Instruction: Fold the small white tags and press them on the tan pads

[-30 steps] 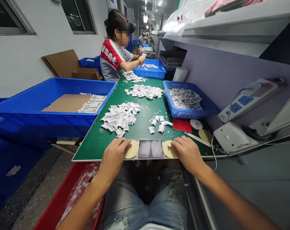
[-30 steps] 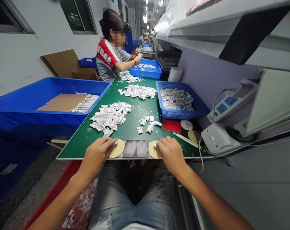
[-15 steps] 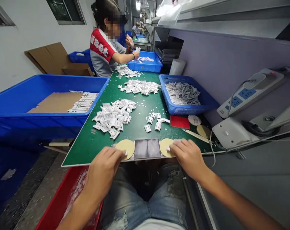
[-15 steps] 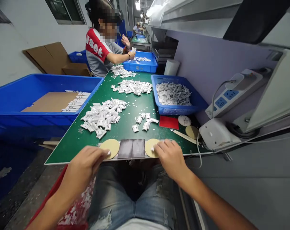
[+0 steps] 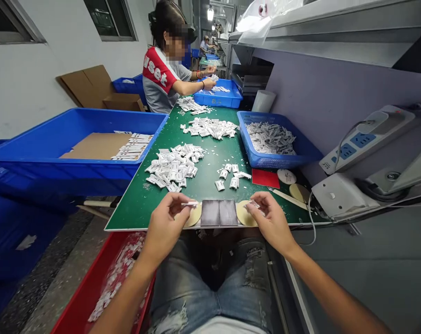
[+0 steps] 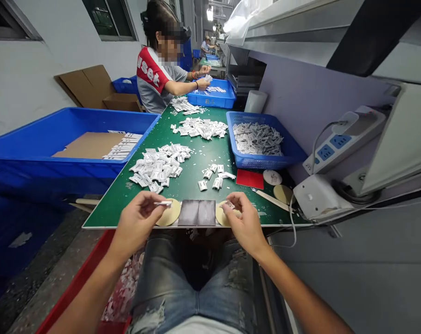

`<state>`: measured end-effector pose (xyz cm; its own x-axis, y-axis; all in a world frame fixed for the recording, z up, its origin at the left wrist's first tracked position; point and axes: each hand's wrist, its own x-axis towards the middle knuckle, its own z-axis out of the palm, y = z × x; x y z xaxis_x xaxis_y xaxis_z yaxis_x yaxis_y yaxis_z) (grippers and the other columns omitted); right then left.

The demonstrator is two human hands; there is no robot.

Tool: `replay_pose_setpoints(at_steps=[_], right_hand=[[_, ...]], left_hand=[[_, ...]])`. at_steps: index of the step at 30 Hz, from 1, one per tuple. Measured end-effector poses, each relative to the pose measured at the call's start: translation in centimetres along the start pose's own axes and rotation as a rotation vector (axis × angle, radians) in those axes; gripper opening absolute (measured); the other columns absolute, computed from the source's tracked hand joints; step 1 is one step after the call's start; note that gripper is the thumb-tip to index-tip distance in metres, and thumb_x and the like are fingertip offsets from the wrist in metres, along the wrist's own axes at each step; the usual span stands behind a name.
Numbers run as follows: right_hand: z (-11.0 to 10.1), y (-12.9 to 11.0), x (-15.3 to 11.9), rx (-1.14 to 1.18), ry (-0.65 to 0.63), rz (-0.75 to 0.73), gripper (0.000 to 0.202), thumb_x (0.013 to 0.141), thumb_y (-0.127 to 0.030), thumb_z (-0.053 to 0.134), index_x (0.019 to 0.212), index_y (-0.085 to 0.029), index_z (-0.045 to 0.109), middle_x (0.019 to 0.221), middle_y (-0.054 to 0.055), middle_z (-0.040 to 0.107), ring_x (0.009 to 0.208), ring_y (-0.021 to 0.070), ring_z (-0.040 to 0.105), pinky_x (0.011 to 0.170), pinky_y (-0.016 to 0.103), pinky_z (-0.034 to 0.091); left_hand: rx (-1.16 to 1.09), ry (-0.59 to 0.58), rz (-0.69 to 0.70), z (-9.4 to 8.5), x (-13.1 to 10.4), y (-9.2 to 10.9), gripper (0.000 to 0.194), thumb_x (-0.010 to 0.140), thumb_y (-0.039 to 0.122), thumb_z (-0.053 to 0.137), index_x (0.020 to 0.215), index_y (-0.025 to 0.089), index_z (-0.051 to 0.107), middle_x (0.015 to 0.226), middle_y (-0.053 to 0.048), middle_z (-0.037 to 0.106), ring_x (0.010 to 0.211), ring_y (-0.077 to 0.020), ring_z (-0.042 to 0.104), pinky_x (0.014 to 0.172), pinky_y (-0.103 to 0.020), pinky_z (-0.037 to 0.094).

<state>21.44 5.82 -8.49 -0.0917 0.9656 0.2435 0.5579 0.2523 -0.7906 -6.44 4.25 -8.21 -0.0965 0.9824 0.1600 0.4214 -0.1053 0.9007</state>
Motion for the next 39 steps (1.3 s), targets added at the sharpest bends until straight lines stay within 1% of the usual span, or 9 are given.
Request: replay_pose_setpoints(at_steps=[4, 7, 13, 16, 27, 30, 34, 36, 39], right_hand=[[0.1, 1.4, 0.1, -0.325, -0.005, -0.202, 0.009, 0.095, -0.027, 0.056, 0.1, -0.022, 0.062, 0.098, 0.006, 0.067, 0.095, 0.0229, 0.056, 0.08, 0.036, 0.041], [-1.3, 2.1, -0.7, -0.556, -0.014, -0.335, 0.012, 0.096, -0.023, 0.055, 0.101, -0.023, 0.066, 0.1, 0.006, 0.069, 0.096, 0.0235, 0.054, 0.08, 0.037, 0.037], [-1.6, 2.1, 1.4, -0.707, -0.119, -0.461, 0.015, 0.097, -0.019, 0.051, 0.097, -0.019, 0.066, 0.093, 0.008, 0.068, 0.087, 0.0217, 0.052, 0.073, 0.034, 0.036], [-1.3, 2.0, 1.5, -0.709, -0.142, -0.471, 0.016, 0.097, -0.017, 0.05, 0.096, -0.017, 0.066, 0.095, 0.008, 0.067, 0.085, 0.0209, 0.051, 0.072, 0.034, 0.034], [-1.2, 1.1, 1.2, -0.771, -0.124, -0.449, 0.015, 0.096, -0.021, 0.053, 0.091, -0.02, 0.067, 0.088, 0.006, 0.068, 0.082, 0.0211, 0.048, 0.069, 0.036, 0.031], [-1.2, 0.9, 0.7, -0.749, -0.1, -0.436, 0.015, 0.095, -0.021, 0.054, 0.091, -0.02, 0.068, 0.088, 0.007, 0.068, 0.084, 0.0227, 0.049, 0.072, 0.037, 0.035], [-1.8, 0.3, -3.0, -0.495, -0.084, -0.378, 0.016, 0.094, -0.023, 0.055, 0.095, -0.024, 0.071, 0.089, 0.008, 0.064, 0.082, 0.0219, 0.053, 0.071, 0.035, 0.042], [-2.2, 0.1, -4.9, -0.315, -0.044, -0.231, 0.017, 0.093, -0.028, 0.056, 0.098, -0.026, 0.072, 0.077, 0.005, 0.059, 0.069, 0.0189, 0.053, 0.063, 0.033, 0.044], [-2.6, 0.1, -5.8, -0.015, -0.011, 0.121, 0.019, 0.088, -0.039, 0.062, 0.096, -0.025, 0.072, 0.065, 0.0, 0.054, 0.055, 0.0151, 0.049, 0.052, 0.029, 0.042]], left_hand=[[0.442, 0.015, 0.198, -0.2, 0.0, -1.7, 0.007, 0.087, 0.024, 0.059, 0.091, 0.022, 0.063, 0.092, -0.005, 0.069, 0.09, -0.0231, 0.061, 0.082, -0.035, 0.046], [0.565, 0.018, 0.302, -0.9, -1.3, -2.8, 0.012, 0.091, 0.022, 0.055, 0.099, 0.022, 0.064, 0.095, -0.006, 0.069, 0.094, -0.0245, 0.058, 0.085, -0.038, 0.045], [0.562, -0.023, 0.299, -1.0, 0.0, -2.3, 0.012, 0.094, 0.02, 0.052, 0.094, 0.02, 0.064, 0.095, -0.007, 0.069, 0.093, -0.0234, 0.059, 0.081, -0.035, 0.045], [0.507, -0.076, 0.314, -1.3, -0.4, -2.2, 0.013, 0.094, 0.02, 0.052, 0.095, 0.02, 0.065, 0.095, -0.006, 0.069, 0.093, -0.0221, 0.059, 0.081, -0.033, 0.046], [0.492, -0.082, 0.318, -1.0, -0.7, -1.9, 0.014, 0.094, 0.021, 0.052, 0.097, 0.02, 0.066, 0.094, -0.006, 0.07, 0.092, -0.0221, 0.059, 0.081, -0.033, 0.046], [0.512, -0.035, 0.293, -1.0, -1.2, -1.3, 0.014, 0.094, 0.023, 0.053, 0.093, 0.02, 0.067, 0.092, -0.007, 0.07, 0.091, -0.0232, 0.058, 0.081, -0.035, 0.044], [0.333, -0.171, 0.159, -2.1, -3.9, -0.6, 0.014, 0.094, 0.029, 0.056, 0.093, 0.023, 0.069, 0.095, -0.005, 0.069, 0.093, -0.0212, 0.06, 0.083, -0.032, 0.047], [0.263, -0.154, 0.02, -2.8, -5.1, -0.7, 0.017, 0.094, 0.035, 0.056, 0.096, 0.024, 0.068, 0.091, -0.003, 0.069, 0.086, -0.0188, 0.062, 0.077, -0.029, 0.048], [0.131, -0.053, -0.181, -3.4, -5.5, -1.2, 0.025, 0.093, 0.041, 0.055, 0.105, 0.022, 0.065, 0.079, -0.001, 0.066, 0.07, -0.016, 0.062, 0.065, -0.026, 0.049]])
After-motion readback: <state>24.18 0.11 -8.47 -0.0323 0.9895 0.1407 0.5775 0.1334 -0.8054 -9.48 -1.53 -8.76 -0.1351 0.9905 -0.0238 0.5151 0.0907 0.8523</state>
